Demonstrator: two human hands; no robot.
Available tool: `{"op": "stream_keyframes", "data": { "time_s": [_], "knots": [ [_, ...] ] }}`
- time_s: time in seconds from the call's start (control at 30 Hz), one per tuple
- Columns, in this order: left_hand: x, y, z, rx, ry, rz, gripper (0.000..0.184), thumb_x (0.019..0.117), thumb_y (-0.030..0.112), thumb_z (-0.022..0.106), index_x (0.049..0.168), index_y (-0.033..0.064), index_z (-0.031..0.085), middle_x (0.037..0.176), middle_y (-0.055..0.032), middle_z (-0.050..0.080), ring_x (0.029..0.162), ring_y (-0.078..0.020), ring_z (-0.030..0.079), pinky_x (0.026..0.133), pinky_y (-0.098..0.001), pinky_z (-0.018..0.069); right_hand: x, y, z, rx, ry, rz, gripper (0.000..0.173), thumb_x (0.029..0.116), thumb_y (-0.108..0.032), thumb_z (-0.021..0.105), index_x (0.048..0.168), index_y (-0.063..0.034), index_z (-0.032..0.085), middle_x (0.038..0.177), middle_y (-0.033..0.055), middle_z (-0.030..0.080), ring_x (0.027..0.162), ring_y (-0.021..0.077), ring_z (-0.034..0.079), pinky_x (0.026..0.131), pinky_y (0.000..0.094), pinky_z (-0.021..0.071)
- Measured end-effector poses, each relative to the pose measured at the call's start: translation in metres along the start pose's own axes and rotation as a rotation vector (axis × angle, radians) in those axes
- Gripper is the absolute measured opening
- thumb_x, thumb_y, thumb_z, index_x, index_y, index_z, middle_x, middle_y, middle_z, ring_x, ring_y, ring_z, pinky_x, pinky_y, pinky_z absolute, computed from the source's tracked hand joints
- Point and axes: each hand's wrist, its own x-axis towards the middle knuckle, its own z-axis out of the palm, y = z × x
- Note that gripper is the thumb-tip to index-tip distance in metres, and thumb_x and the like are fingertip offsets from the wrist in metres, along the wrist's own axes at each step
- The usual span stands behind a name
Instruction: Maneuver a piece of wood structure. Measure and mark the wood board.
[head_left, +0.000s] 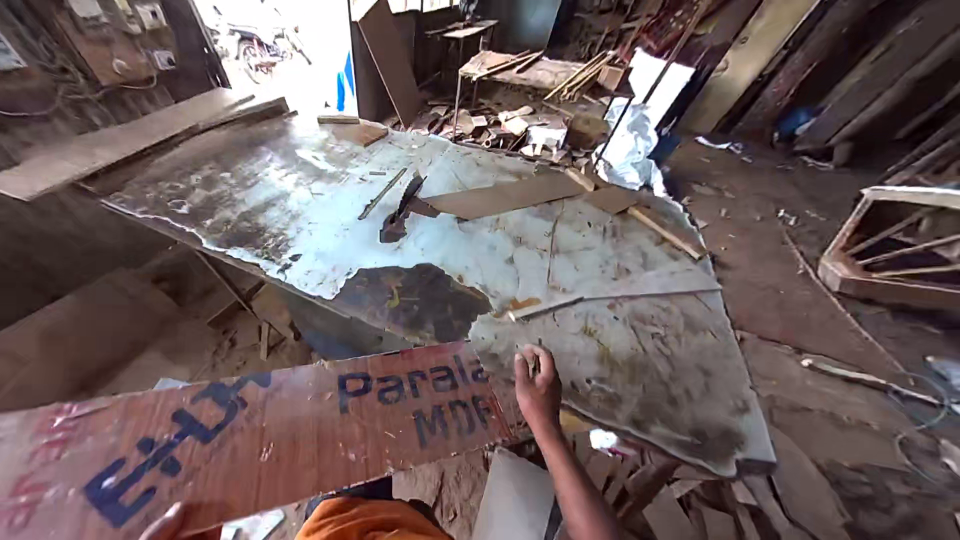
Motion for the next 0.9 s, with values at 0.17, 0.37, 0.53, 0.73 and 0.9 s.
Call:
{"op": "stream_keyframes", "data": {
  "time_s": [0.17, 0.37, 0.53, 0.73, 0.9],
  "knots": [
    [0.184, -0.010, 0.101, -0.016, -0.121, -0.105, 0.013, 0.1032, 0.006, 0.041, 0.101, 0.0046, 0.054, 0.087, -0.0081, 0.070, 0.084, -0.0169, 0.072, 0.081, -0.0381, 0.0631, 0.025, 0.054, 0.094, -0.520, 0.269, 0.082, 0.046, 0.0993, -0.026, 0.058, 0.137, -0.0013, 0.062, 0.136, 0.0261, 0.062, 0.126, 0.0439, 0.060, 0.105, 0.0620, 0.0474],
    [0.405, -0.113, 0.198, 0.099, -0.407, -0.303, 0.015, 0.1015, 0.011, 0.053, 0.109, 0.0049, 0.064, 0.095, -0.0098, 0.074, 0.088, -0.0203, 0.073, 0.084, -0.0428, 0.0614, 0.026, 0.089, 0.115, -0.608, 0.407, 0.044, 0.050, 0.0994, -0.038, 0.052, 0.134, -0.0033, 0.063, 0.128, 0.0216, 0.067, 0.118, 0.0382, 0.065, 0.100, 0.0549, 0.0528],
    [0.474, -0.154, 0.271, 0.508, -0.792, -0.842, 0.041, 0.1099, 0.028, 0.046, 0.130, -0.0059, 0.059, 0.115, -0.0229, 0.072, 0.100, -0.0322, 0.073, 0.087, -0.0460, 0.0610, 0.041, 0.045, 0.126, -0.475, 0.446, 0.356, 0.045, 0.0987, -0.025, 0.057, 0.139, -0.0054, 0.059, 0.136, 0.0215, 0.063, 0.125, 0.0378, 0.062, 0.105, 0.0571, 0.0497],
    [0.528, -0.111, 0.284, 1.056, -1.525, -0.509, 0.028, 0.1049, 0.032, 0.059, 0.126, 0.0180, 0.072, 0.102, 0.0012, 0.078, 0.085, -0.0152, 0.075, 0.077, -0.0368, 0.0655, 0.094, -0.028, 0.208, -0.561, 0.603, 0.725, 0.052, 0.0978, -0.024, 0.060, 0.141, 0.0027, 0.053, 0.136, 0.0298, 0.058, 0.122, 0.0463, 0.060, 0.102, 0.0635, 0.0486],
    [0.614, -0.109, 0.244, 1.429, -1.219, 0.581, 0.053, 0.0909, 0.048, 0.071, 0.139, 0.0277, 0.063, 0.143, 0.0099, 0.061, 0.135, -0.0118, 0.054, 0.112, -0.0436, 0.0477, 0.100, -0.036, 0.217, -0.701, 0.551, 0.699, 0.048, 0.1000, -0.027, 0.058, 0.139, 0.0011, 0.055, 0.133, 0.0290, 0.060, 0.121, 0.0469, 0.061, 0.102, 0.0631, 0.0491]
  ]
}}
